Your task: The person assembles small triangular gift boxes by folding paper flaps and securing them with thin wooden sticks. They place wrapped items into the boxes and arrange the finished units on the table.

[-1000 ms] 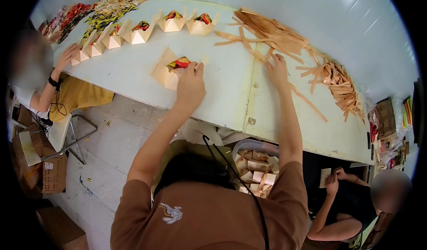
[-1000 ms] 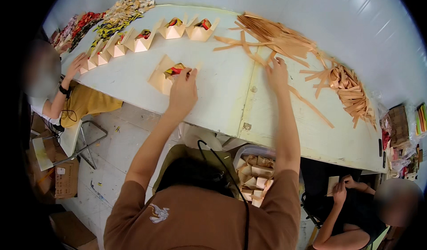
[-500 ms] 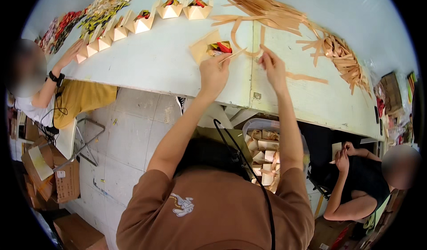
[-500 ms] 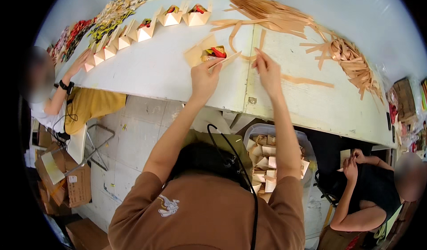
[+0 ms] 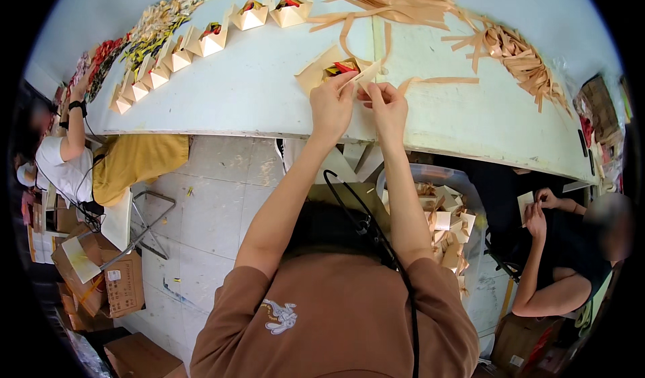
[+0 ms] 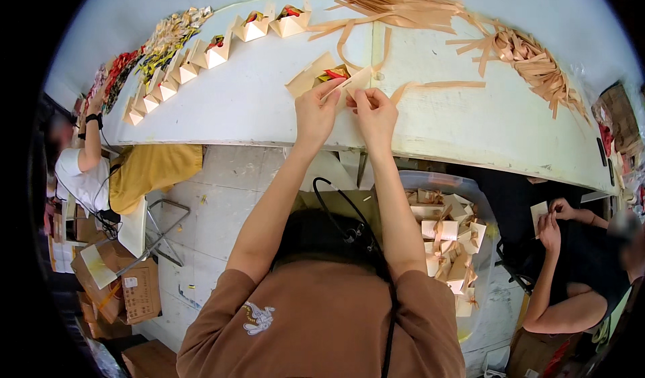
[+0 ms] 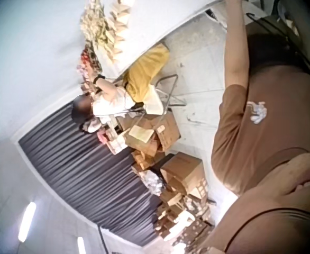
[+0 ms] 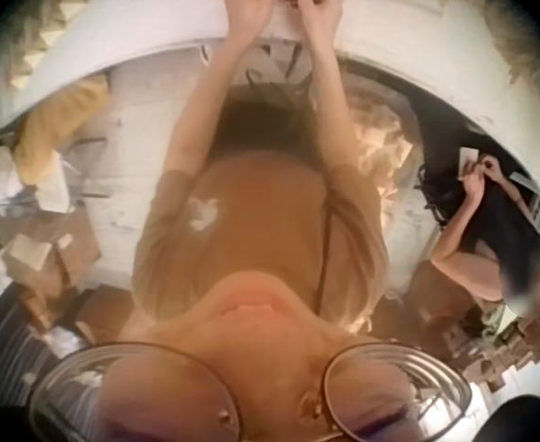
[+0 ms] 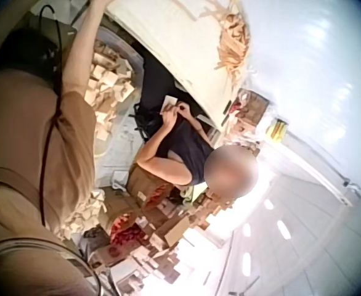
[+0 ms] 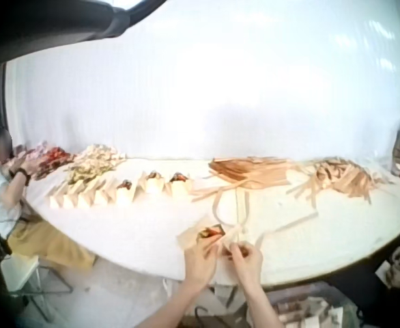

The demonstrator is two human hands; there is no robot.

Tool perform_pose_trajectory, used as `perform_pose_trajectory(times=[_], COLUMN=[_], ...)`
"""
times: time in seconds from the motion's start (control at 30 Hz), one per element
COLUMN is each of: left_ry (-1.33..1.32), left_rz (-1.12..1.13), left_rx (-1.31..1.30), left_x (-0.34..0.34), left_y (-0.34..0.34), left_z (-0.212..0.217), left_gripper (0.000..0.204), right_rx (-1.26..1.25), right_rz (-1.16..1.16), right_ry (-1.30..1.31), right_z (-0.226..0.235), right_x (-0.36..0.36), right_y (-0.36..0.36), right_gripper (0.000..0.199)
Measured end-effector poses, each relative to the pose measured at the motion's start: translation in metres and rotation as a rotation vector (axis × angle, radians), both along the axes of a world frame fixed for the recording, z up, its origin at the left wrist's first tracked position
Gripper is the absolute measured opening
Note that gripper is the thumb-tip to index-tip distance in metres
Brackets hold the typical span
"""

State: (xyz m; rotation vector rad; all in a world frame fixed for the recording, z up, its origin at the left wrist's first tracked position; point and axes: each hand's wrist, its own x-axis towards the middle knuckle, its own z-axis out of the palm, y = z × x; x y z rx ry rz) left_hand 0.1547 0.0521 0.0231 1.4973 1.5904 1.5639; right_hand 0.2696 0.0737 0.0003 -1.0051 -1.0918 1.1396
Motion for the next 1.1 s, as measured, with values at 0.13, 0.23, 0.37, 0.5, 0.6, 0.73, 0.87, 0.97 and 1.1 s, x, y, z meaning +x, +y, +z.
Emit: perform_pose_trajectory(times=[0.13, 0.23, 0.37, 0.5, 0.6, 0.73, 0.87, 0.97, 1.1], left_ry=[0.017, 0.025, 0.052, 0.055, 0.042, 0.046, 0.179, 0.283, 0.250], left_rz=[0.008, 0.009, 0.021, 0.021, 0.027, -0.022, -0.071, -0.079, -0.050], left_rx=[0.062, 0.037, 0.111, 0.001, -0.020, 0.216, 0.018, -0.110, -0.088], left_x=[0.002, 0.003, 0.004, 0.005, 0.007, 0.007, -0.003, -0.009, -0.012], left_y=[0.001, -0.001, 0.000, -0.004, -0.007, 0.002, -0.003, -0.005, 0.010], left_z=[-0.005, -0.003, -0.006, 0.001, 0.007, -0.009, 0.016, 0.025, 0.024], left_gripper=[0.025, 0.024, 0.024, 0.024, 0.023, 0.022, 0.021, 0.022, 0.017], right_rx=[0.027, 0.040, 0.028, 0.006, 0.016, 0.105, 0.191, 0.063, 0.058], right_rz=[0.003, 0.010, 0.002, 0.002, 0.009, 0.042, 0.135, 0.139, 0.068], right_ry=[0.018, -0.006, 0.045, 0.004, -0.034, -0.085, -0.149, -0.368, -0.623], right_z=[-0.001, 0.004, 0.002, 0.004, 0.002, 0.002, -0.006, 0.007, 0.012], right_x=[-0.002, -0.002, -0.002, 0.001, 0.000, -0.003, 0.007, 0.014, 0.011], right_y=[0.005, 0.006, 0.008, 0.008, 0.011, 0.011, 0.015, 0.011, 0.031], right_gripper=[0.019, 0.020, 0.019, 0.019, 0.020, 0.024, 0.033, 0.052, 0.052])
